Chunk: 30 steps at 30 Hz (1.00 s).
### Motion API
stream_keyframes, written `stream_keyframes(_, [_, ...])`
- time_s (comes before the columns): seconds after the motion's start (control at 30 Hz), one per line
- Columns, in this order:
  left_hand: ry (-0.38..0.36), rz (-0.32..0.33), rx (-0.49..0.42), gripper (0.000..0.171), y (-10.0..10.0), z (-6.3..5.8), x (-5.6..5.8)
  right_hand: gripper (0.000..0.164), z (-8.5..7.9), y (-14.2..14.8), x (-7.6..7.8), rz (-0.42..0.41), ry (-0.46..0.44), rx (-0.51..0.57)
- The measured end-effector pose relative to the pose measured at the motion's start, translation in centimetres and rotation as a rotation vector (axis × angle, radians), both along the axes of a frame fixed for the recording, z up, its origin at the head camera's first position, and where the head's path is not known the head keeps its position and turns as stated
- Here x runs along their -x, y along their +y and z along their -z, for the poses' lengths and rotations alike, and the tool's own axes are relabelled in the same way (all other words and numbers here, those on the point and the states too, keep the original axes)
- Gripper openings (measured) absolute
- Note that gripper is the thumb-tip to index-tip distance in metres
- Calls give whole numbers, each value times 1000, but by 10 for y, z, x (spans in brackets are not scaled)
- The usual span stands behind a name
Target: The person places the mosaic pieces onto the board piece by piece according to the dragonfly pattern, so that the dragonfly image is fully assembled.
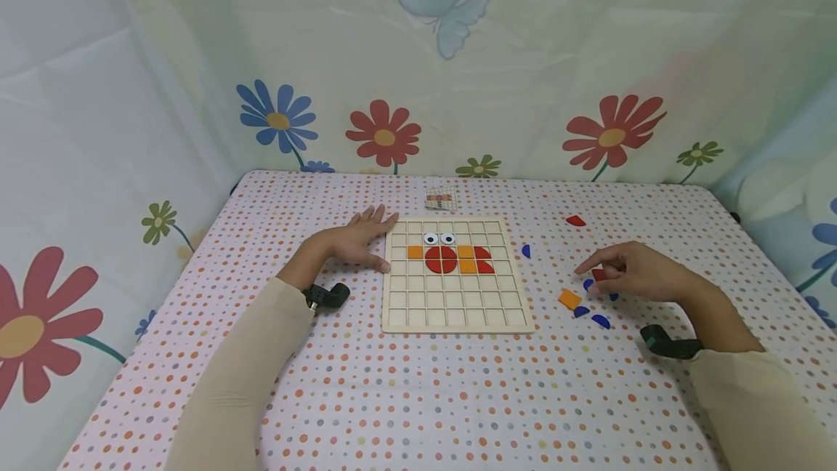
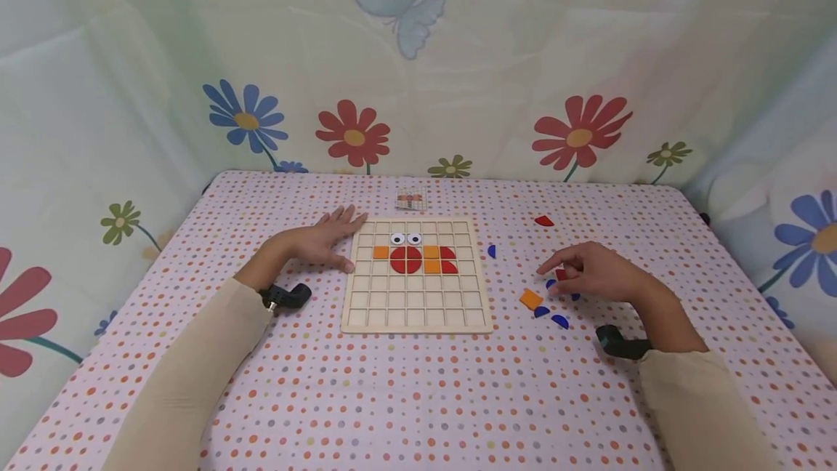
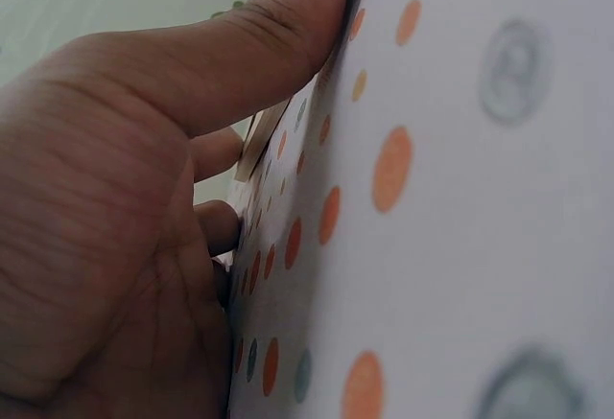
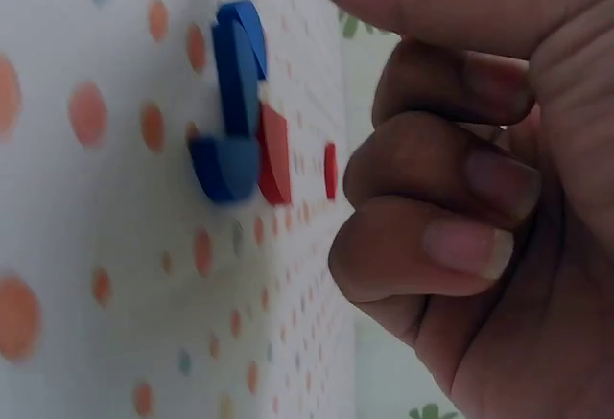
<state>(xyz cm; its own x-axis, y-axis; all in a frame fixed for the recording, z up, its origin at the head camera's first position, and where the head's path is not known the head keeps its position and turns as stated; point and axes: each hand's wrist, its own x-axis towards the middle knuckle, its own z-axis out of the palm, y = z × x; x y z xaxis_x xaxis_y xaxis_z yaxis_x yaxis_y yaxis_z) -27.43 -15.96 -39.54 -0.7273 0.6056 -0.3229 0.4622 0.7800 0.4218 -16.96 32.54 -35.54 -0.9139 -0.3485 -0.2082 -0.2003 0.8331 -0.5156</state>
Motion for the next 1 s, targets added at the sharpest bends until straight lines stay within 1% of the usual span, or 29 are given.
stream_keyframes(0.1, [0, -2, 1, 107, 0, -1, 0, 34, 2, -7, 0, -35, -46, 31])
stream_keyframes(0.23, [1, -2, 3, 107, 1, 0, 0, 32, 4, -13, -1, -56, -112, 74])
stream_keyframes(0.37, [0, -2, 3, 107, 1, 1, 0, 31, 8, -15, 0, -74, -136, 74])
stream_keyframes(0.5, [2, -4, 6, 107, 1, 1, 0, 30, 11, -16, 1, -76, -136, 73])
stream_keyframes(0.63, [-5, -6, -2, 107, 1, 0, 0, 30, 13, -19, 2, -51, -124, 35])
stream_keyframes(0.8, [-6, -3, -2, 107, 0, 1, 1, 35, 14, -28, 1, -31, -77, -21])
stream_keyframes(1.0, [-6, -9, 5, 107, -1, 1, 1, 33, 10, -39, -4, -53, -24, -39])
